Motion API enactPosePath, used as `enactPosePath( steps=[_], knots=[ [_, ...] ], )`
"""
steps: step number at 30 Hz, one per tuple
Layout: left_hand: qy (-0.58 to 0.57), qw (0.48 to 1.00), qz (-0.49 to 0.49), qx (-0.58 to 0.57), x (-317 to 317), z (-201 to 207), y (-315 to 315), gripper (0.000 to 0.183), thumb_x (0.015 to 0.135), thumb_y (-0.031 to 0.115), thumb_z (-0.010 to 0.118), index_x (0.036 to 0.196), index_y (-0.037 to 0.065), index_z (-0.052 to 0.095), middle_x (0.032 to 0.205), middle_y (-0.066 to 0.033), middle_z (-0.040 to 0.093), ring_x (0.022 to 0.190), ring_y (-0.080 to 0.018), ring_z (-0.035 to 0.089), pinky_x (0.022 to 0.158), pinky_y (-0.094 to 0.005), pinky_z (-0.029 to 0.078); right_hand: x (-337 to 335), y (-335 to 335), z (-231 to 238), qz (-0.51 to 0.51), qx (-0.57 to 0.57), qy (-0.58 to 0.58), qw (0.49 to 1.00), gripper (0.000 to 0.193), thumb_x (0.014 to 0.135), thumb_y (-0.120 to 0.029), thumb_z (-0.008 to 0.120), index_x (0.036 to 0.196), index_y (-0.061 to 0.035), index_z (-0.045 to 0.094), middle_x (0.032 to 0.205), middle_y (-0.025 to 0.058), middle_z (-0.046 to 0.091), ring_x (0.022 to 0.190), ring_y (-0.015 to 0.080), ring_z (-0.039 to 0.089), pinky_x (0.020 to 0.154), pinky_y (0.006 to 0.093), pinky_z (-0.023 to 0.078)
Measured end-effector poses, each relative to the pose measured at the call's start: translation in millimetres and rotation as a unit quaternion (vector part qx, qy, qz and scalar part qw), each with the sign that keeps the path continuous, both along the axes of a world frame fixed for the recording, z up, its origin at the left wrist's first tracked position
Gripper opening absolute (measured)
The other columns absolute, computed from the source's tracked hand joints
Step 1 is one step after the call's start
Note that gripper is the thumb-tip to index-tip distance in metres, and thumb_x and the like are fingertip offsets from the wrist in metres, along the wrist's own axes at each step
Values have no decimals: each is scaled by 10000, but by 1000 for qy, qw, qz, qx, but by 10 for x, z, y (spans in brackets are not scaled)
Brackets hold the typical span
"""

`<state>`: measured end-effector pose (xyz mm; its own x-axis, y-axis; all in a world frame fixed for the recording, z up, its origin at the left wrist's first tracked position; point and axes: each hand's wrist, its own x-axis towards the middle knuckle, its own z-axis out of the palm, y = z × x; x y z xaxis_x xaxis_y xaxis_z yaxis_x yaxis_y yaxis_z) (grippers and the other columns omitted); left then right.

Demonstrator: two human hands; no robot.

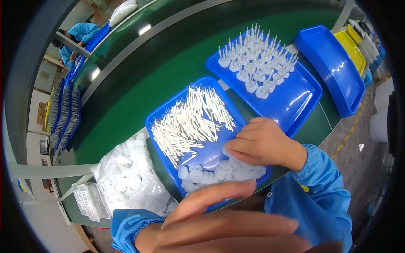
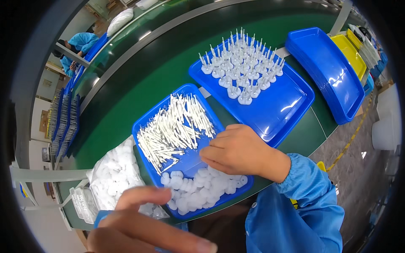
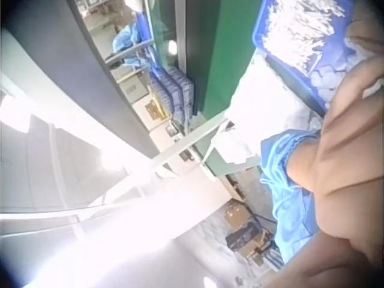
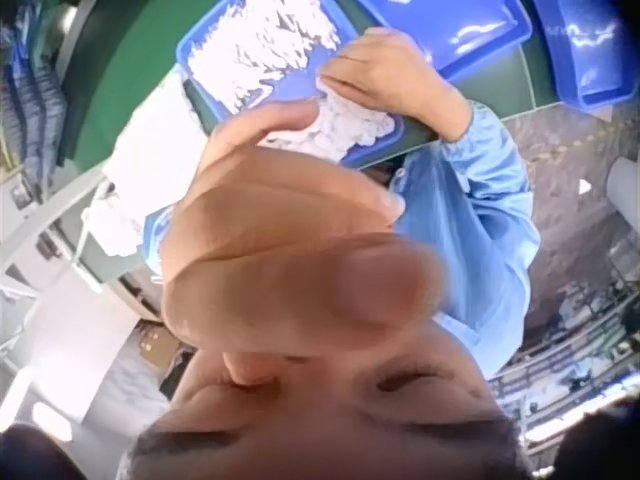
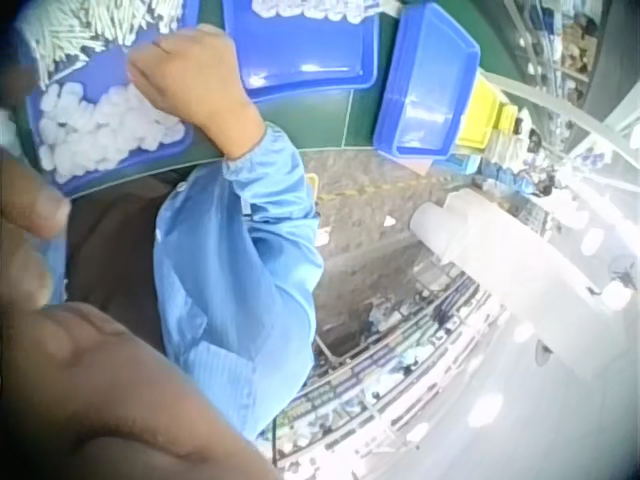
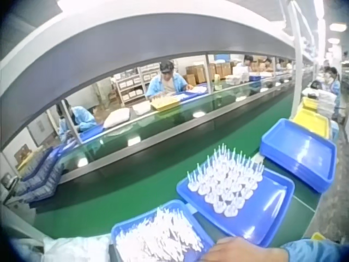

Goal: The person inserts white sticks into white cotton balls one by one. They pick up a cotton ball and a stick, push the stick into the cotton, and place the finished swab into a blue tray. The process is repeated continuously throughout the clip.

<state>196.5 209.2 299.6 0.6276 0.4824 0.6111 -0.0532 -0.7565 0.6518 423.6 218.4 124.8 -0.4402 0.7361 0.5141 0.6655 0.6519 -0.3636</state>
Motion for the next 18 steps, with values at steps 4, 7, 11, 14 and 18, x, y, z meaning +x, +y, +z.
enactPosePath(
  steps=[4, 7, 11, 14, 18],
  knots=[
    [-26, 999, 33, -15, -239, -50, -246, 308, 1148, 270, 587, 1435, 156, 575, 939, -38, 842, 847, -288, 823, 1084, -586, 543, -120, 207, 14, -3, 37, -31, 999, 105, 874, -191, 781, 875, -147, 685, 754, -2, 642, 710, 228, 682, 661, 393, 506],
    [-21, 999, 26, -13, -206, -100, -190, 302, 1135, 262, 608, 1416, 153, 590, 937, -40, 836, 844, -279, 818, 1064, -577, 560, -218, 351, 21, -4, 58, -115, 992, 51, 868, -168, 730, 866, -144, 686, 835, 7, 664, 807, 226, 699, 715, 387, 524],
    [-19, 999, 29, -23, -220, -19, -233, 293, 1118, 252, 637, 1391, 149, 609, 933, -43, 829, 839, -267, 812, 1036, -564, 582, -357, 548, 3, -6, 104, -193, 976, 56, 866, -153, 697, 897, -151, 744, 971, 8, 682, 1002, 210, 685, 851, 367, 525],
    [-20, 999, 35, -33, -305, -62, -275, 287, 1105, 244, 658, 1372, 145, 624, 931, -45, 823, 836, -258, 808, 1016, -555, 600, -362, 574, -66, 4, 103, -259, 960, 61, 869, -157, 716, 876, -159, 777, 948, -13, 685, 1034, 198, 669, 870, 359, 516],
    [-51, 994, 80, -58, -309, -185, -475, 292, 1095, 229, 674, 1369, 139, 634, 929, -47, 816, 841, -252, 803, 998, -550, 621, -381, 598, -60, 61, 125, -292, 946, 62, 880, -162, 720, 899, -161, 779, 917, -22, 687, 992, 195, 668, 895, 358, 513]
  ],
)
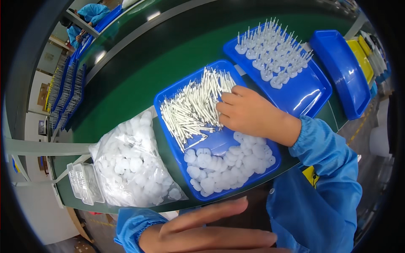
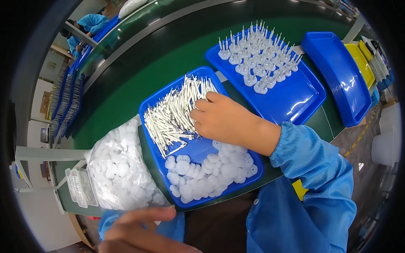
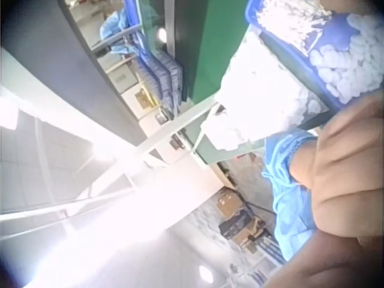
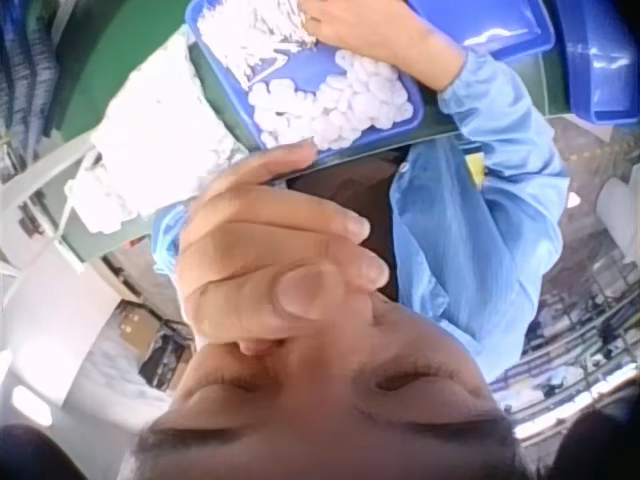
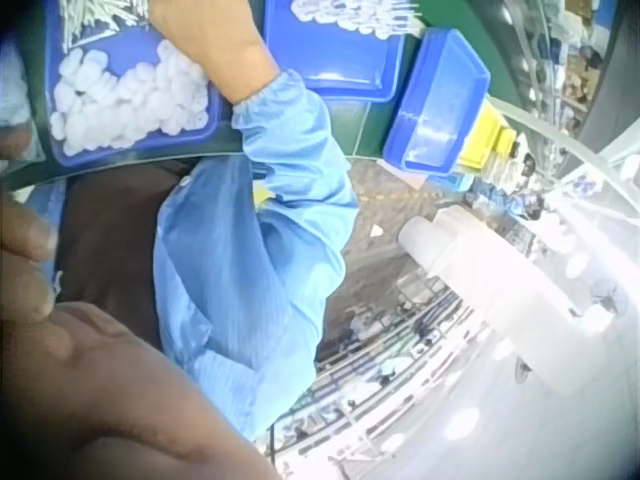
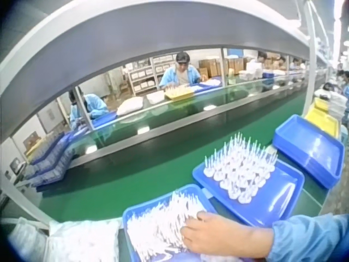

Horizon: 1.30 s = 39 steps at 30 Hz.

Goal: The person inserts white sticks into white cotton balls one by one. They pick up a cotton ball and a stick, push the stick into the cotton, and place the finished swab into a blue tray. The process is repeated continuously throughout the clip.

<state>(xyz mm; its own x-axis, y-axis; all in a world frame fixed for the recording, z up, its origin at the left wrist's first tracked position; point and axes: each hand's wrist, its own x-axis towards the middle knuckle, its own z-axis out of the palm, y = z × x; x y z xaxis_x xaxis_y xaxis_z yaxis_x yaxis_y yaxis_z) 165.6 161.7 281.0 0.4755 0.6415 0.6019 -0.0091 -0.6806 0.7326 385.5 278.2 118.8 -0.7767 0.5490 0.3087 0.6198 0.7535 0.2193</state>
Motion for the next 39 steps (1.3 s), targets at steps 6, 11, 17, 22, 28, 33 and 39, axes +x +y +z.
enactPosePath(
  steps=[6, 11, 17, 22, 28, 33, 39],
  knots=[
    [-27, 993, 96, 62, -198, -412, -259, 410, 1132, 202, 596, 1535, 154, 541, 1265, -71, 737, 937, -285, 779, 1046, -636, 587, 49, -128, 62, -50, -36, 231, 971, 127, 830, -141, 814, 941, -146, 752, 926, 6, 716, 990, 210, 690, 959, 371, 515],
    [228, 963, -21, 140, -759, -778, 55, 215, 954, 247, 770, 1134, 130, 773, 1089, -81, 813, 1021, -311, 795, 1049, -487, 558, 176, -234, -209, -144, -87, 432, 886, 211, 821, -48, 838, 1012, -113, 775, 898, 35, 742, 865, 252, 702, 864, 396, 538],
    [436, 897, 68, 21, -694, -1205, 710, 495, 895, 100, 810, 1381, 32, 741, 1244, -151, 751, 1008, -322, 711, 878, -411, 566, 312, -381, -289, -250, -182, 501, 808, 256, 877, -7, 797, 1125, -74, 798, 845, 39, 711, 774, 197, 653, 766, 354, 520],
    [433, 900, 36, -2, -759, -1193, 773, 447, 842, 149, 871, 1281, 111, 797, 1207, -70, 743, 1031, -279, 694, 868, -417, 559, 356, -420, -256, -286, -194, 506, 790, 250, 894, -7, 781, 1137, -61, 809, 799, 32, 662, 737, 187, 607, 743, 340, 499],
    [394, 918, 47, -17, -803, -1255, 719, 343, 799, 160, 922, 1099, 75, 777, 1161, -45, 747, 1032, -279, 697, 869, -404, 570, 500, -423, -146, -244, -224, 411, 849, 156, 911, -14, 791, 1056, -53, 835, 812, 60, 675, 740, 197, 619, 738, 335, 493],
    [193, 963, 81, -171, -801, -1379, 808, 321, 888, 31, 886, 1157, 44, 711, 1166, -69, 752, 962, -201, 749, 805, -320, 594, 376, -434, -46, -171, -297, 526, 779, 178, 914, -52, 842, 1091, -50, 860, 939, 112, 815, 865, 246, 758, 776, 347, 520],
    [-189, 916, 72, -345, -175, -1570, 1285, 388, 1000, -73, 750, 1361, 29, 651, 1230, -55, 735, 1099, -125, 740, 889, -259, 624, -249, 67, 376, -18, -191, 435, 880, 286, 879, -70, 872, 1160, -123, 860, 789, 13, 782, 678, 180, 721, 713, 335, 499]
  ],
)
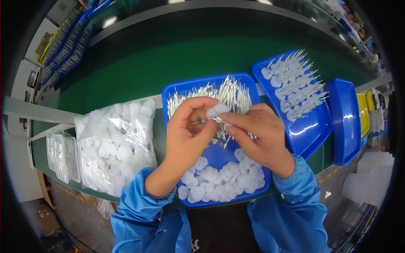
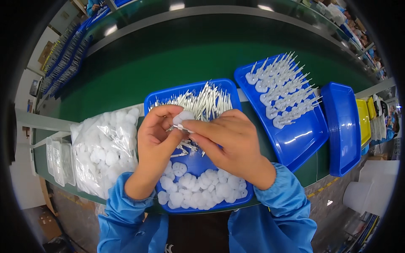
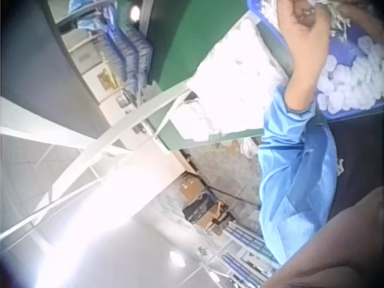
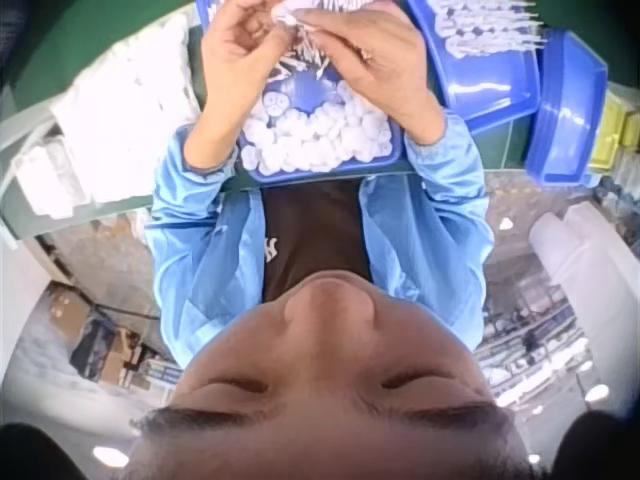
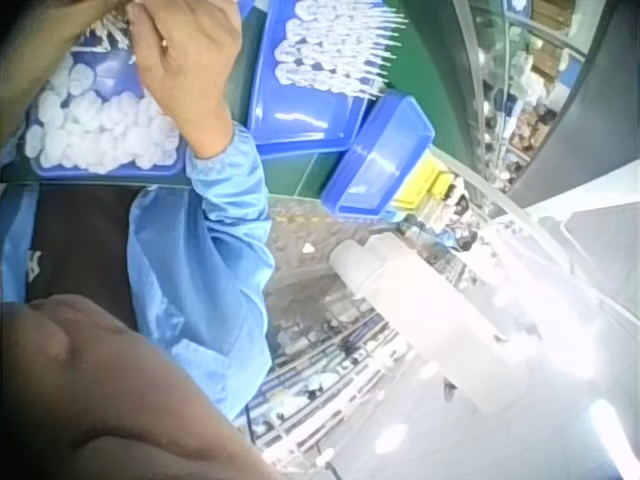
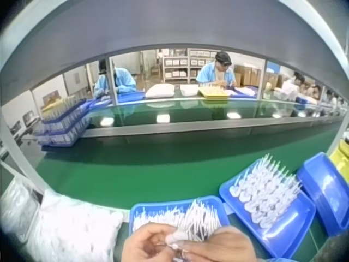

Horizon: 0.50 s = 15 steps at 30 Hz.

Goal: The person inserts white sticks into white cotton balls one by one. They pick up a cotton ball and a stick, push the stick into the cotton, and place the finished swab into a blue tray. The process is repeated continuously throughout the clip.

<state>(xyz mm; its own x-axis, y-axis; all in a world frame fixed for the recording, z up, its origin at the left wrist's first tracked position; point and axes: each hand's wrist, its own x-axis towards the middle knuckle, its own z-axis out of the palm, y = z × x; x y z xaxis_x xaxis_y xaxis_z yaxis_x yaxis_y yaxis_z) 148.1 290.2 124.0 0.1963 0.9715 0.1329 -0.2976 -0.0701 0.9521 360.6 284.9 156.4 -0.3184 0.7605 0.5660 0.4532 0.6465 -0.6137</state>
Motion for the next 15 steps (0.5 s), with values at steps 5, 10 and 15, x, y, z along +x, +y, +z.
enactPosePath(
  steps=[5, 10, 15],
  knots=[
    [54, 997, 26, -50, 23, -87, 2, 372, 1055, -44, 675, 1427, -36, 689, 1298, -107, 708, 1116, -164, 746, 900, -301, 657, -31, 89, -277, -56, 14, -3, 998, 274, 837, -51, 873, 1096, -135, 846, 710, -18, 733, 597, 160, 687, 673, 340, 491],
    [1, 998, 18, -63, 2, -173, 4, 384, 1043, -81, 691, 1420, -10, 717, 1306, -89, 620, 1153, -182, 739, 878, -256, 661, 9, 61, -384, -71, -16, -13, 997, 273, 820, -44, 884, 1076, -128, 846, 645, -31, 691, 548, 148, 661, 675, 327, 488],
    [44, 996, 54, -50, 9, -183, 5, 389, 1042, -75, 697, 1427, -19, 712, 1281, -82, 612, 1170, -188, 733, 864, -256, 666, 16, 80, -408, -82, -22, -25, 996, 266, 832, -63, 893, 1089, -121, 856, 607, -35, 666, 534, 145, 651, 683, 320, 489]
  ],
)
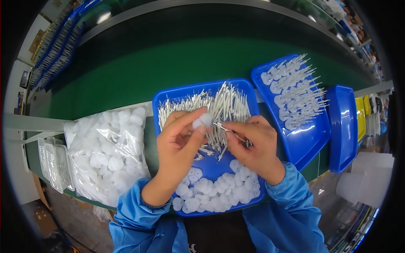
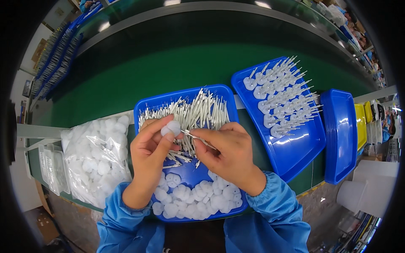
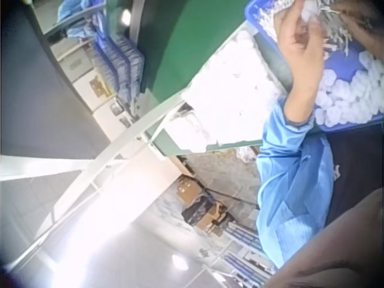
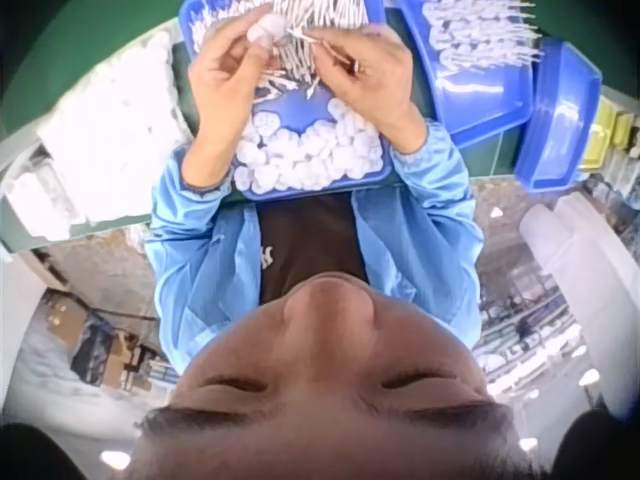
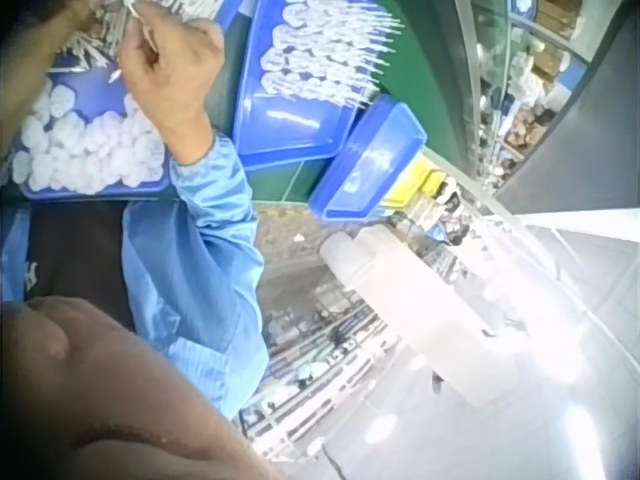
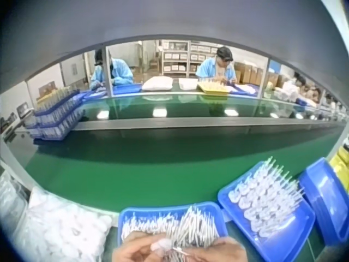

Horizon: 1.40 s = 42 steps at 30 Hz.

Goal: The person inserts white sticks into white cotton balls one by one. They pick up a cotton ball and a stick, push the stick into the cotton, and place the finished swab into a blue tray. The process is repeated continuously throughout the clip.

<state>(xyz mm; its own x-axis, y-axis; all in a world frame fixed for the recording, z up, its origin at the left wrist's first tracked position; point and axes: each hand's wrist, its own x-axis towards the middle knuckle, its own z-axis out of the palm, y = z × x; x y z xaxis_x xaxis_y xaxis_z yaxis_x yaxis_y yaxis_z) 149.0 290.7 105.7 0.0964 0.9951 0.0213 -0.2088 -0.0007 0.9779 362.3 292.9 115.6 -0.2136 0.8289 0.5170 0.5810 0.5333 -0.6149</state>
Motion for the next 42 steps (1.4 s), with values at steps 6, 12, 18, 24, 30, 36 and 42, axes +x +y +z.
enactPosePath(
  steps=[6, 12, 18, 24, 30, 36, 42],
  knots=[
    [144, 986, 8, 88, -26, -66, 8, 393, 1025, -92, 707, 1410, -16, 726, 1294, -76, 598, 1165, -190, 727, 878, -274, 670, -10, -24, 19, -20, -8, -7, 1000, 252, 845, -85, 900, 1093, -110, 859, 614, -23, 675, 539, 156, 652, 667, 325, 496],
    [134, 987, 6, 87, 12, -35, 5, 361, 1041, -72, 701, 1396, -13, 733, 1375, -107, 647, 1190, -191, 717, 910, -279, 656, -50, -17, -2, -24, -44, 17, 999, 180, 875, -120, 900, 1047, -108, 850, 627, -4, 678, 547, 178, 658, 618, 335, 498],
    [165, 983, -19, 80, 31, -41, -29, 351, 1034, -55, 716, 1377, 7, 754, 1305, -140, 786, 1094, -170, 768, 914, -293, 648, -71, -49, -38, -7, -135, 74, 988, 108, 921, -168, 890, 983, -100, 831, 642, 9, 687, 550, 189, 655, 606, 339, 495],
    [201, 973, 25, 108, 70, -57, -51, 393, 947, -57, 811, 1323, 60, 819, 1073, -134, 850, 919, -169, 823, 808, -285, 651, -51, -49, 9, -22, -188, 57, 980, 116, 927, -194, 885, 955, -103, 819, 682, 12, 720, 587, 193, 666, 669, 357, 471],
    [264, 951, 48, 153, 60, -79, -64, 387, 919, -50, 835, 1286, 73, 843, 983, -154, 843, 885, -174, 831, 790, -282, 645, -129, -89, 23, -82, 79, -151, 982, 92, 932, -198, 858, 931, -133, 794, 728, -23, 744, 605, 176, 651, 728, 392, 371],
    [246, 964, 28, 93, 58, -51, -107, 415, 924, -45, 835, 1316, 90, 834, 919, -139, 835, 831, -164, 826, 771, -276, 640, -58, -27, -9, -37, 46, -96, 994, 79, 936, -191, 850, 936, -137, 792, 731, -26, 751, 606, 158, 658, 731, 388, 348],
    [196, 978, -3, 67, 44, -37, -101, 426, 927, -7, 865, 1340, 76, 802, 1051, -130, 827, 927, -147, 809, 786, -279, 640, -57, -51, 7, -39, 16, -76, 996, 84, 907, -172, 876, 931, -149, 799, 717, -33, 750, 596, 158, 656, 723, 381, 352]
  ],
)
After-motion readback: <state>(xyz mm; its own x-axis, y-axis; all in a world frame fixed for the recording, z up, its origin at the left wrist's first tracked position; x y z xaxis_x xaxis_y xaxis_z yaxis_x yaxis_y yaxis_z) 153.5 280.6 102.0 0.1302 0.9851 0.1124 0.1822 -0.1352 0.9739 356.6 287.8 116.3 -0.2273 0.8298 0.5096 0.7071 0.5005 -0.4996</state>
